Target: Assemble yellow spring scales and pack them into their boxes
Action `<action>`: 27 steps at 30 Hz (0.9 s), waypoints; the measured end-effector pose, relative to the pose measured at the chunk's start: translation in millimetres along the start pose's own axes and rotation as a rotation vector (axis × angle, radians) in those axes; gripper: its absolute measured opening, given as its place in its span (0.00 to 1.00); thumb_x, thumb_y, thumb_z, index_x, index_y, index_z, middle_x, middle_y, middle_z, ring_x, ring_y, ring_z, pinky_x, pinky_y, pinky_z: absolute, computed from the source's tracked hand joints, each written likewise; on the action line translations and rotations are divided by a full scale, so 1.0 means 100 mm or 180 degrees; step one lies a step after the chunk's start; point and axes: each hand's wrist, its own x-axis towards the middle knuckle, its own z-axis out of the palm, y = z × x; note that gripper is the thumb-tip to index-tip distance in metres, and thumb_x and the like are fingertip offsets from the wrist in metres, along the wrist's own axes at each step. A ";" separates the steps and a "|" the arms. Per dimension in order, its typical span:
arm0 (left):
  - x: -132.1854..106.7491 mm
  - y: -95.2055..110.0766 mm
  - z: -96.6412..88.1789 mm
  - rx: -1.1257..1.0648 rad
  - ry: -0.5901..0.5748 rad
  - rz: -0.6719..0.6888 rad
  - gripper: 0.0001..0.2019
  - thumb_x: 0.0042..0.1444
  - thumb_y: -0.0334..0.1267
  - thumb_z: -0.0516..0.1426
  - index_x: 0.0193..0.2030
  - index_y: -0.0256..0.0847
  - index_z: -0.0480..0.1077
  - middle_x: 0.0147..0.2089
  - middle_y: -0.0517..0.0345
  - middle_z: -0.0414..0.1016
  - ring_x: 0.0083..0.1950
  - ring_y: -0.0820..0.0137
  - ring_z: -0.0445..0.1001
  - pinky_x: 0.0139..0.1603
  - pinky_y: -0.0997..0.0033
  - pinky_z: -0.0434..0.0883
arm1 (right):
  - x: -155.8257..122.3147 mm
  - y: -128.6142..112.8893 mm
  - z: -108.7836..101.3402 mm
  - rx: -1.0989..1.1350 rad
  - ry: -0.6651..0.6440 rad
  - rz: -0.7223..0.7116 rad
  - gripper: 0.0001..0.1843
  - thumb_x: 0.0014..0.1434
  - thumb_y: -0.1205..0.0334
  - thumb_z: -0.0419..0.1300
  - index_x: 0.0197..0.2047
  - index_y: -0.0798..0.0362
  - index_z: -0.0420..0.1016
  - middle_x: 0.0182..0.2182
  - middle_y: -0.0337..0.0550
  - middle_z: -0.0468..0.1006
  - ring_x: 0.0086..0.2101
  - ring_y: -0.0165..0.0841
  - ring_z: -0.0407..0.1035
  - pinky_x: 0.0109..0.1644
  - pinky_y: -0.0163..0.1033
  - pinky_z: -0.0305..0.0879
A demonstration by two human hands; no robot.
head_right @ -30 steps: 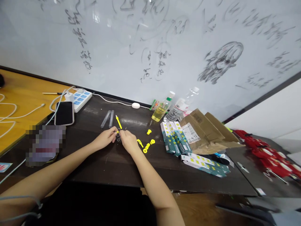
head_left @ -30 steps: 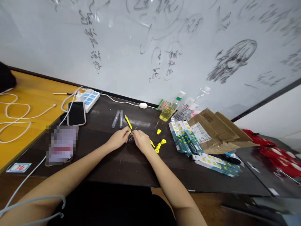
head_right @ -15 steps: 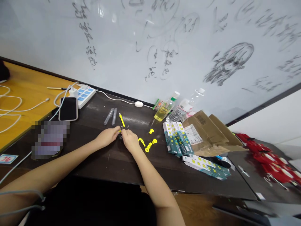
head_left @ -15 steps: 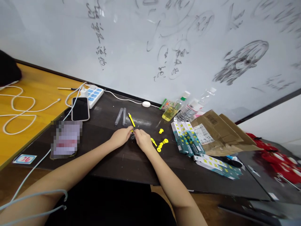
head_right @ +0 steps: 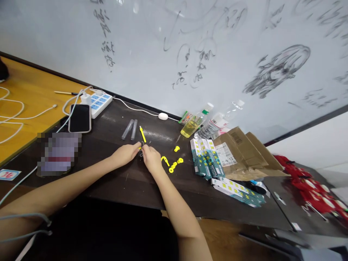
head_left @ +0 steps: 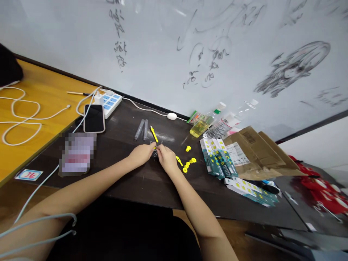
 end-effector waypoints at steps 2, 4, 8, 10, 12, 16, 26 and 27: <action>0.02 -0.01 0.00 -0.0676 -0.0002 0.0092 0.08 0.61 0.33 0.46 0.41 0.40 0.65 0.24 0.58 0.71 0.28 0.68 0.71 0.33 0.72 0.63 | 0.00 -0.02 -0.03 0.0147 0.0061 0.0018 0.12 0.66 0.62 0.46 0.36 0.52 0.68 0.29 0.44 0.75 0.32 0.34 0.69 0.36 0.34 0.59; 0.05 -0.02 0.01 -0.1471 -0.0099 0.0083 0.07 0.61 0.34 0.46 0.41 0.40 0.64 0.19 0.64 0.68 0.23 0.72 0.67 0.30 0.74 0.63 | 0.01 -0.04 -0.06 0.0565 0.0171 0.0055 0.11 0.66 0.61 0.45 0.38 0.52 0.67 0.32 0.44 0.75 0.34 0.33 0.69 0.38 0.35 0.61; 0.10 -0.01 0.02 -0.2774 -0.0314 -0.0152 0.10 0.62 0.42 0.47 0.46 0.41 0.59 0.18 0.68 0.66 0.13 0.79 0.54 0.16 0.81 0.52 | 0.03 0.01 -0.10 0.1698 0.0492 0.0255 0.12 0.65 0.59 0.47 0.50 0.52 0.60 0.31 0.40 0.73 0.32 0.31 0.68 0.41 0.36 0.64; 0.11 -0.01 0.01 -0.3180 -0.0386 -0.0225 0.11 0.62 0.45 0.49 0.47 0.42 0.58 0.18 0.68 0.67 0.12 0.81 0.51 0.14 0.83 0.47 | 0.04 0.06 -0.11 0.1904 0.0552 0.0258 0.15 0.63 0.59 0.50 0.52 0.53 0.58 0.30 0.38 0.70 0.31 0.31 0.66 0.40 0.37 0.64; 0.10 0.00 -0.02 -0.3406 -0.0486 -0.0288 0.12 0.62 0.46 0.50 0.47 0.43 0.57 0.18 0.68 0.67 0.11 0.83 0.50 0.14 0.84 0.45 | 0.05 0.11 -0.13 0.1866 0.0474 0.0145 0.13 0.60 0.61 0.52 0.48 0.53 0.62 0.33 0.40 0.69 0.33 0.31 0.65 0.40 0.37 0.64; 0.08 0.03 -0.06 -0.3576 -0.0641 -0.0351 0.13 0.61 0.48 0.51 0.46 0.43 0.57 0.18 0.68 0.67 0.11 0.84 0.48 0.13 0.85 0.43 | 0.07 0.13 -0.13 0.1700 0.0210 -0.0045 0.07 0.59 0.61 0.53 0.41 0.52 0.67 0.34 0.41 0.68 0.35 0.31 0.64 0.38 0.36 0.63; 0.05 0.08 -0.14 -0.3902 -0.0871 -0.0530 0.14 0.59 0.46 0.52 0.48 0.43 0.58 0.20 0.67 0.66 0.11 0.84 0.49 0.12 0.85 0.44 | 0.08 0.13 -0.08 0.1319 0.0108 -0.0230 0.08 0.62 0.63 0.51 0.32 0.52 0.68 0.32 0.42 0.69 0.36 0.32 0.65 0.42 0.37 0.64; 0.04 0.08 -0.15 -0.3919 -0.0866 -0.0553 0.13 0.60 0.44 0.52 0.49 0.43 0.58 0.20 0.66 0.67 0.11 0.84 0.50 0.12 0.85 0.44 | 0.08 0.15 -0.11 0.1235 0.0112 -0.0247 0.08 0.62 0.63 0.51 0.33 0.52 0.68 0.33 0.43 0.69 0.37 0.33 0.65 0.43 0.38 0.63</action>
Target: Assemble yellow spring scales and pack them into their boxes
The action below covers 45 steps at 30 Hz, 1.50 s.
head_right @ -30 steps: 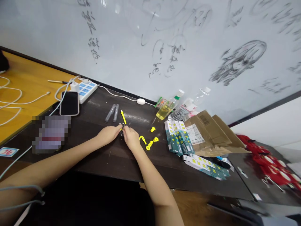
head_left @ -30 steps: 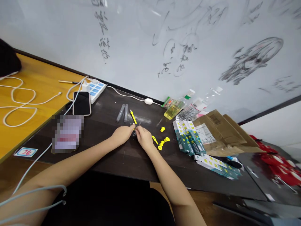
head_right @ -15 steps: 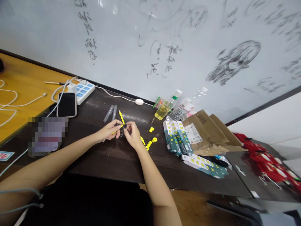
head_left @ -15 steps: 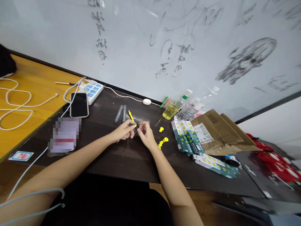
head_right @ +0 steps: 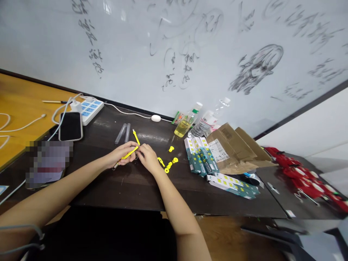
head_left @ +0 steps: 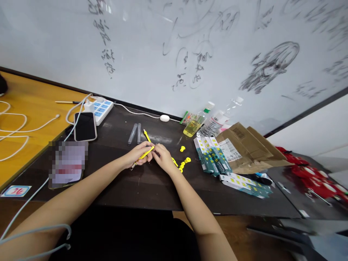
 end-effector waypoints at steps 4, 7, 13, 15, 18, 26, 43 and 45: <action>0.00 0.01 -0.02 0.0220 0.0017 -0.0084 0.16 0.58 0.35 0.49 0.54 0.43 0.56 0.22 0.64 0.69 0.12 0.82 0.53 0.12 0.85 0.47 | 0.00 -0.01 -0.13 0.0074 -0.0025 -0.0004 0.07 0.60 0.66 0.52 0.41 0.52 0.69 0.38 0.44 0.71 0.42 0.35 0.65 0.49 0.42 0.62; 0.02 -0.01 -0.04 0.0537 -0.0024 -0.0198 0.19 0.56 0.32 0.48 0.55 0.43 0.53 0.22 0.65 0.70 0.12 0.82 0.54 0.11 0.85 0.49 | -0.01 -0.06 -0.17 0.0462 -0.0157 -0.0011 0.10 0.63 0.65 0.49 0.44 0.51 0.68 0.42 0.45 0.71 0.46 0.35 0.64 0.52 0.43 0.61; 0.04 -0.02 -0.08 0.0578 0.0315 -0.0263 0.13 0.58 0.37 0.49 0.50 0.42 0.59 0.27 0.62 0.72 0.13 0.79 0.62 0.10 0.82 0.57 | 0.00 -0.12 -0.11 0.0760 -0.0434 -0.0020 0.18 0.66 0.55 0.47 0.30 0.52 0.70 0.34 0.41 0.70 0.42 0.32 0.65 0.56 0.42 0.58; 0.04 0.03 -0.11 0.0381 0.0526 -0.0298 0.14 0.59 0.44 0.51 0.49 0.41 0.61 0.33 0.57 0.74 0.19 0.74 0.70 0.13 0.79 0.64 | 0.01 -0.10 -0.08 0.1001 -0.0409 0.0130 0.20 0.66 0.53 0.47 0.28 0.53 0.68 0.30 0.39 0.69 0.38 0.31 0.65 0.53 0.41 0.60; 0.02 0.12 -0.20 -0.0254 0.0418 -0.0327 0.21 0.59 0.54 0.50 0.50 0.39 0.64 0.44 0.46 0.75 0.35 0.64 0.78 0.22 0.72 0.73 | 0.03 -0.07 -0.04 0.1535 -0.0269 0.0591 0.21 0.64 0.47 0.48 0.27 0.53 0.65 0.26 0.38 0.68 0.32 0.30 0.65 0.43 0.38 0.65; 0.06 0.09 -0.27 -0.0916 0.1180 0.0315 0.19 0.55 0.49 0.54 0.48 0.39 0.69 0.50 0.46 0.74 0.41 0.66 0.77 0.26 0.75 0.73 | 0.07 -0.10 0.03 0.3521 0.0587 0.1512 0.21 0.55 0.41 0.57 0.27 0.53 0.65 0.24 0.38 0.70 0.25 0.26 0.65 0.28 0.33 0.65; 0.14 -0.05 -0.22 -0.0836 0.1349 0.1173 0.21 0.49 0.47 0.63 0.47 0.36 0.74 0.34 0.57 0.75 0.33 0.76 0.74 0.35 0.76 0.72 | -0.03 -0.27 0.19 0.2026 0.0213 0.0765 0.16 0.53 0.49 0.61 0.29 0.51 0.62 0.24 0.33 0.65 0.26 0.27 0.61 0.33 0.35 0.61; 0.15 -0.06 -0.21 -0.0818 0.1281 0.1181 0.21 0.50 0.46 0.63 0.48 0.36 0.73 0.32 0.59 0.73 0.30 0.77 0.73 0.33 0.77 0.72 | -0.04 -0.28 0.19 0.2037 0.0174 0.0723 0.16 0.51 0.50 0.63 0.32 0.50 0.62 0.27 0.34 0.67 0.27 0.28 0.62 0.33 0.35 0.61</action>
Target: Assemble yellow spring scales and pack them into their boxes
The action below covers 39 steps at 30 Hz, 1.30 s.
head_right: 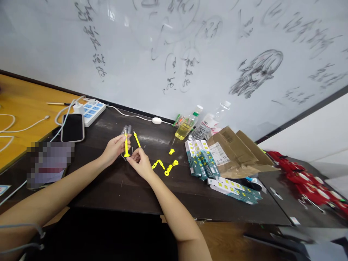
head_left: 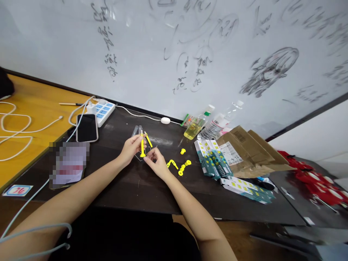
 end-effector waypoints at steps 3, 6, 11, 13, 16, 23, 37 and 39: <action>-0.02 0.00 0.02 0.0066 -0.0135 -0.0060 0.21 0.51 0.45 0.62 0.48 0.35 0.73 0.32 0.59 0.73 0.28 0.78 0.73 0.32 0.77 0.73 | 0.01 0.01 -0.01 0.0193 -0.0008 0.0066 0.15 0.55 0.48 0.59 0.34 0.51 0.63 0.29 0.37 0.69 0.28 0.28 0.62 0.34 0.35 0.61; -0.04 0.01 0.04 0.0051 -0.0323 -0.0187 0.20 0.53 0.45 0.61 0.50 0.35 0.71 0.33 0.55 0.75 0.29 0.76 0.75 0.33 0.75 0.75 | 0.03 0.03 0.00 0.0273 -0.0063 0.0142 0.16 0.58 0.46 0.55 0.33 0.52 0.67 0.27 0.37 0.69 0.27 0.28 0.61 0.35 0.35 0.60; -0.06 0.02 0.05 -0.0005 -0.0594 -0.0384 0.19 0.55 0.43 0.59 0.52 0.35 0.69 0.36 0.52 0.77 0.30 0.72 0.77 0.33 0.73 0.75 | 0.03 0.09 0.05 0.0306 -0.0229 0.0357 0.19 0.53 0.44 0.60 0.34 0.54 0.73 0.25 0.37 0.68 0.26 0.28 0.59 0.33 0.35 0.59; -0.07 0.02 0.05 -0.0055 -0.0653 -0.0401 0.19 0.56 0.42 0.58 0.52 0.36 0.68 0.37 0.52 0.77 0.31 0.72 0.77 0.33 0.72 0.75 | 0.02 0.11 0.06 0.0300 -0.0253 0.0407 0.19 0.52 0.45 0.60 0.34 0.54 0.74 0.23 0.36 0.67 0.25 0.27 0.58 0.31 0.35 0.57; -0.09 0.04 0.07 -0.0243 -0.0708 -0.0338 0.19 0.56 0.39 0.58 0.53 0.37 0.67 0.38 0.53 0.75 0.30 0.74 0.75 0.32 0.72 0.73 | 0.02 0.11 0.06 0.0314 -0.0285 0.0439 0.17 0.50 0.47 0.63 0.34 0.54 0.74 0.22 0.35 0.66 0.23 0.26 0.56 0.30 0.34 0.56; -0.10 0.07 0.10 -0.0317 -0.0644 -0.0139 0.16 0.54 0.35 0.55 0.49 0.36 0.67 0.28 0.62 0.68 0.20 0.81 0.60 0.20 0.80 0.59 | 0.01 0.07 0.05 0.0185 -0.0432 0.0302 0.17 0.51 0.49 0.64 0.37 0.53 0.71 0.24 0.34 0.67 0.24 0.26 0.59 0.30 0.33 0.57; -0.07 0.09 0.07 0.0676 -0.0226 0.0166 0.15 0.60 0.45 0.51 0.50 0.41 0.67 0.25 0.64 0.65 0.15 0.84 0.52 0.13 0.83 0.48 | 0.21 0.03 -0.71 -0.0345 0.1003 0.0112 0.18 0.62 0.46 0.48 0.28 0.49 0.56 0.21 0.32 0.59 0.24 0.27 0.56 0.30 0.33 0.57; -0.07 0.10 0.07 0.0743 -0.0254 0.0211 0.15 0.59 0.46 0.52 0.49 0.41 0.67 0.24 0.65 0.65 0.15 0.84 0.53 0.13 0.83 0.50 | 0.21 0.03 -0.78 -0.0412 0.1092 0.0127 0.19 0.62 0.45 0.47 0.28 0.49 0.55 0.21 0.32 0.58 0.24 0.27 0.55 0.30 0.33 0.56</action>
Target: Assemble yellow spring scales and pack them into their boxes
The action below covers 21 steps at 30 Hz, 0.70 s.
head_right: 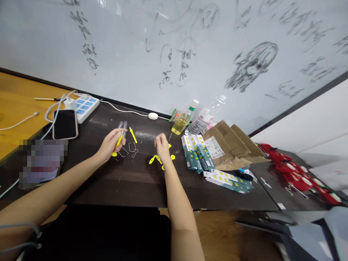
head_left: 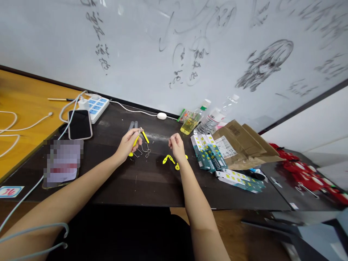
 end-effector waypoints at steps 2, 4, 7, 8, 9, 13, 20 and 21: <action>0.00 0.00 0.00 0.0054 -0.0020 0.0034 0.14 0.59 0.46 0.53 0.47 0.41 0.67 0.23 0.65 0.66 0.15 0.83 0.55 0.14 0.82 0.52 | 0.01 0.01 -0.02 -0.0018 -0.0016 -0.0018 0.19 0.62 0.44 0.47 0.28 0.49 0.55 0.21 0.32 0.58 0.23 0.27 0.55 0.29 0.33 0.55; 0.00 0.00 0.00 0.0127 -0.0020 0.0066 0.12 0.59 0.46 0.53 0.44 0.41 0.66 0.24 0.65 0.67 0.15 0.82 0.57 0.14 0.81 0.54 | 0.00 0.02 -0.02 -0.0033 -0.0102 -0.0037 0.19 0.62 0.45 0.48 0.27 0.49 0.55 0.21 0.32 0.58 0.23 0.27 0.55 0.29 0.33 0.55; 0.00 0.01 0.00 0.0282 -0.0011 0.0153 0.11 0.59 0.46 0.52 0.41 0.42 0.64 0.24 0.64 0.69 0.14 0.82 0.55 0.14 0.80 0.50 | -0.02 0.00 -0.03 -0.0338 -0.0366 -0.0009 0.20 0.60 0.45 0.51 0.25 0.50 0.56 0.20 0.32 0.58 0.22 0.27 0.55 0.29 0.33 0.53; 0.00 0.01 0.00 0.0345 -0.0016 0.0208 0.11 0.59 0.46 0.52 0.40 0.42 0.64 0.24 0.64 0.69 0.14 0.82 0.53 0.14 0.80 0.48 | -0.02 -0.01 -0.06 -0.0608 -0.0473 0.0035 0.21 0.59 0.45 0.52 0.23 0.51 0.56 0.19 0.32 0.58 0.22 0.26 0.54 0.29 0.33 0.53; 0.00 0.01 0.00 0.0412 -0.0034 0.0275 0.11 0.59 0.46 0.52 0.40 0.41 0.64 0.23 0.64 0.69 0.14 0.82 0.52 0.14 0.80 0.47 | -0.03 -0.01 -0.10 -0.0971 -0.0561 0.0117 0.21 0.57 0.46 0.54 0.22 0.51 0.56 0.18 0.32 0.59 0.22 0.26 0.54 0.28 0.33 0.52; -0.01 -0.01 -0.01 0.0677 -0.0140 0.0453 0.13 0.61 0.47 0.50 0.44 0.42 0.66 0.22 0.64 0.69 0.16 0.80 0.51 0.17 0.78 0.49 | -0.04 0.00 -0.32 -0.2469 -0.0910 0.0720 0.18 0.52 0.52 0.60 0.20 0.52 0.61 0.18 0.34 0.65 0.22 0.26 0.58 0.27 0.33 0.48; -0.05 -0.06 -0.01 0.1154 -0.0190 0.0558 0.13 0.61 0.47 0.50 0.44 0.42 0.68 0.23 0.62 0.70 0.22 0.76 0.60 0.25 0.76 0.57 | -0.05 0.13 -0.47 -0.3001 -0.1794 0.1288 0.08 0.46 0.62 0.64 0.25 0.52 0.67 0.23 0.35 0.72 0.24 0.27 0.64 0.27 0.31 0.51; -0.05 -0.06 -0.01 0.1181 -0.0191 0.0566 0.13 0.61 0.47 0.50 0.44 0.42 0.68 0.23 0.62 0.70 0.22 0.75 0.61 0.26 0.75 0.57 | -0.06 0.14 -0.45 -0.2997 -0.1796 0.1306 0.08 0.46 0.63 0.64 0.25 0.52 0.67 0.23 0.35 0.72 0.24 0.27 0.64 0.27 0.31 0.51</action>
